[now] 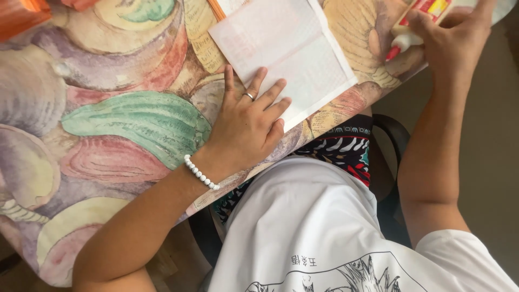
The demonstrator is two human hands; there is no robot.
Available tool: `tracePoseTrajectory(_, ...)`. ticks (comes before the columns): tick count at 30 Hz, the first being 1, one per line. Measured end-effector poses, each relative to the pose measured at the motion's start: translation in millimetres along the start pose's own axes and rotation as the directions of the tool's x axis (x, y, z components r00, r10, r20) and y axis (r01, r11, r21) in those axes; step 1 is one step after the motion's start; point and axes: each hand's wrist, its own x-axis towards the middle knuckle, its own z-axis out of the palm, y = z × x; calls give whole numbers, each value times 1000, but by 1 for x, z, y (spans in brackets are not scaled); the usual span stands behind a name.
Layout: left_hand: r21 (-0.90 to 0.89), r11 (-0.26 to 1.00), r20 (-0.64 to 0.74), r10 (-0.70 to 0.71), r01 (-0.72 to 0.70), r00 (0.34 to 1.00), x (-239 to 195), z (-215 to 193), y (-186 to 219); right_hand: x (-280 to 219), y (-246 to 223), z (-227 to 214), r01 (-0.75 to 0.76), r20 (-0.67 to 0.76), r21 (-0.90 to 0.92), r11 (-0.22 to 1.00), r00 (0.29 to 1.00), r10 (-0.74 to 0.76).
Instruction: Folding paper bags and applying glue from a bottle to seal the edges at a fast pace.
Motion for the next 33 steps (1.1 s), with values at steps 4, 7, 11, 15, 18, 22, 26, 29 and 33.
tracePoseTrajectory(4,11,997,-34,74,-74,997,-2,2,-6,2,-69,17,200,-199,-612,765,898,-394)
tracePoseTrajectory(7,46,989,-6,143,-142,990,-2,4,-12,-11,-112,51,245,173,-43,969,957,-234)
tracePoseTrajectory(11,-22,987,2,162,-162,987,0,1,-18,-9,-143,73,159,447,158,974,868,-215)
tracePoseTrajectory(15,-32,972,-165,223,-231,961,0,-5,-16,-3,-141,70,-151,491,458,876,865,-107)
tracePoseTrajectory(18,31,948,-461,294,-315,837,-2,-13,-20,-11,-134,62,-207,550,426,881,832,-70)
tracePoseTrajectory(22,-183,955,-730,26,-232,683,5,-49,-32,-31,-147,31,152,404,672,725,745,-531)
tracePoseTrajectory(26,-679,671,-48,-447,299,893,19,-77,-24,-56,-181,11,181,385,718,673,702,-599)
tracePoseTrajectory(29,-662,244,622,-349,709,701,26,-55,-9,-56,-197,12,261,404,742,618,560,-723)
tracePoseTrajectory(33,-759,-299,597,32,578,801,9,-4,-8,-54,-194,13,266,460,752,604,445,-768)
